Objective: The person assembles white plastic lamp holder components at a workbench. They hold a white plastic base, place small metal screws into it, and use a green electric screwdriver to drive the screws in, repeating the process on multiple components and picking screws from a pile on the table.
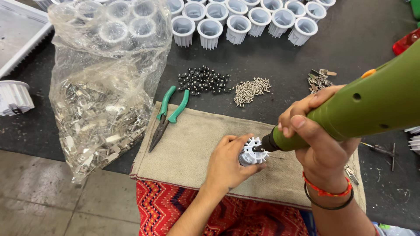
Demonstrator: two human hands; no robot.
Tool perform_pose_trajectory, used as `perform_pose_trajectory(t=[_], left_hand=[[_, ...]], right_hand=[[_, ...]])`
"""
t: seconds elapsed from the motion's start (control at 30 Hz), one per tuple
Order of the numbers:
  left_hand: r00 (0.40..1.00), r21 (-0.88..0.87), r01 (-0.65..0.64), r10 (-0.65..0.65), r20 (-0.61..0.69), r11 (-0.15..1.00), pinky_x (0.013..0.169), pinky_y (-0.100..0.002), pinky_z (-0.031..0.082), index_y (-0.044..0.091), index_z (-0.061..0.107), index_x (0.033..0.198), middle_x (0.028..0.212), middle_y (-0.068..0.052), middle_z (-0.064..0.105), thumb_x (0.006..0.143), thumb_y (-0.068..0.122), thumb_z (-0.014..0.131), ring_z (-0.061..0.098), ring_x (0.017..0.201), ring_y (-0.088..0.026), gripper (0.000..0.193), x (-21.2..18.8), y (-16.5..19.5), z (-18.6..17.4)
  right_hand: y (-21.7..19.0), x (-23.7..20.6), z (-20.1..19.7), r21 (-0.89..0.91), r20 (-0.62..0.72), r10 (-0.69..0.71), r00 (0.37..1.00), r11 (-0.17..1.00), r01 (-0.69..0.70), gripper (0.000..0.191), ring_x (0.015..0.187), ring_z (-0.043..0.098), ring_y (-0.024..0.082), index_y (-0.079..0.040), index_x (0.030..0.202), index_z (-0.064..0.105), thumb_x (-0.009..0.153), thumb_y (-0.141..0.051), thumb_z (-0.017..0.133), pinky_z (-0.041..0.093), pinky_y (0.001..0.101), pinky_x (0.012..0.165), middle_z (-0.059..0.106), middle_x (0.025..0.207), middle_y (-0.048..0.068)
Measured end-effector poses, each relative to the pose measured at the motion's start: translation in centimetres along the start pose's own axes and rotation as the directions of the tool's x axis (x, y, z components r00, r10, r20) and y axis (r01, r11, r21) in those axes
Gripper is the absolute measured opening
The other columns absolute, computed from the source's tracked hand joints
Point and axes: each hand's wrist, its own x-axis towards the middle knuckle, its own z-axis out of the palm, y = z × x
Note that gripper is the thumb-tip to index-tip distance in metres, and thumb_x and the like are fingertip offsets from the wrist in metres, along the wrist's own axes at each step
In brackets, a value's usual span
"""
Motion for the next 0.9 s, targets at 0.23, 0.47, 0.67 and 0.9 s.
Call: perform_pose_trajectory(t=[0.23,0.47,0.67,0.9], left_hand=[[0.998,-0.005,-0.051,0.051,-0.048,0.999,0.091,-0.040,0.054,0.009,0.068,0.130,0.103,-0.007,0.076,0.067,0.045,0.090,0.065,0.108,-0.028,0.076,-0.4,-0.8,0.6],[0.999,0.004,-0.046,0.046,-0.027,0.999,0.091,-0.041,0.054,0.010,0.066,0.130,0.104,-0.008,0.075,0.068,0.046,0.089,0.066,0.109,-0.029,0.075,0.0,-0.2,-0.2],[0.956,0.187,-0.010,-0.046,0.291,0.982,0.090,-0.043,0.053,0.011,0.064,0.117,0.104,-0.013,0.071,0.061,0.042,0.088,0.066,0.100,-0.030,0.068,2.6,1.3,-3.9],[0.839,0.198,-0.396,0.266,0.475,0.896,0.097,-0.045,0.053,0.007,0.063,0.124,0.119,-0.014,0.070,0.064,0.030,0.082,0.066,0.114,-0.035,0.067,5.4,0.9,-3.9]], right_hand=[[0.6,0.0,0.9,0.039,0.041,0.043,0.998,0.998,-0.045,0.029,0.063,0.059,0.022,-0.002,0.112,0.049,0.090,0.013,0.061,0.053,0.0360,0.064,0.057,0.078,0.014],[0.1,2.0,0.3,0.026,0.101,0.068,0.993,0.997,-0.071,0.027,0.063,0.060,0.022,-0.001,0.112,0.049,0.090,0.009,0.061,0.055,0.0374,0.067,0.058,0.078,0.014],[-2.8,2.1,-1.6,-0.021,-0.014,-0.017,1.000,1.000,0.017,0.023,0.065,0.059,0.024,-0.001,0.113,0.049,0.096,0.007,0.061,0.051,0.0375,0.068,0.058,0.082,0.015],[-3.4,1.0,-1.0,0.006,-0.051,-0.057,0.997,0.998,0.057,0.025,0.067,0.059,0.024,-0.001,0.113,0.049,0.093,0.009,0.061,0.052,0.0387,0.070,0.058,0.082,0.015]])
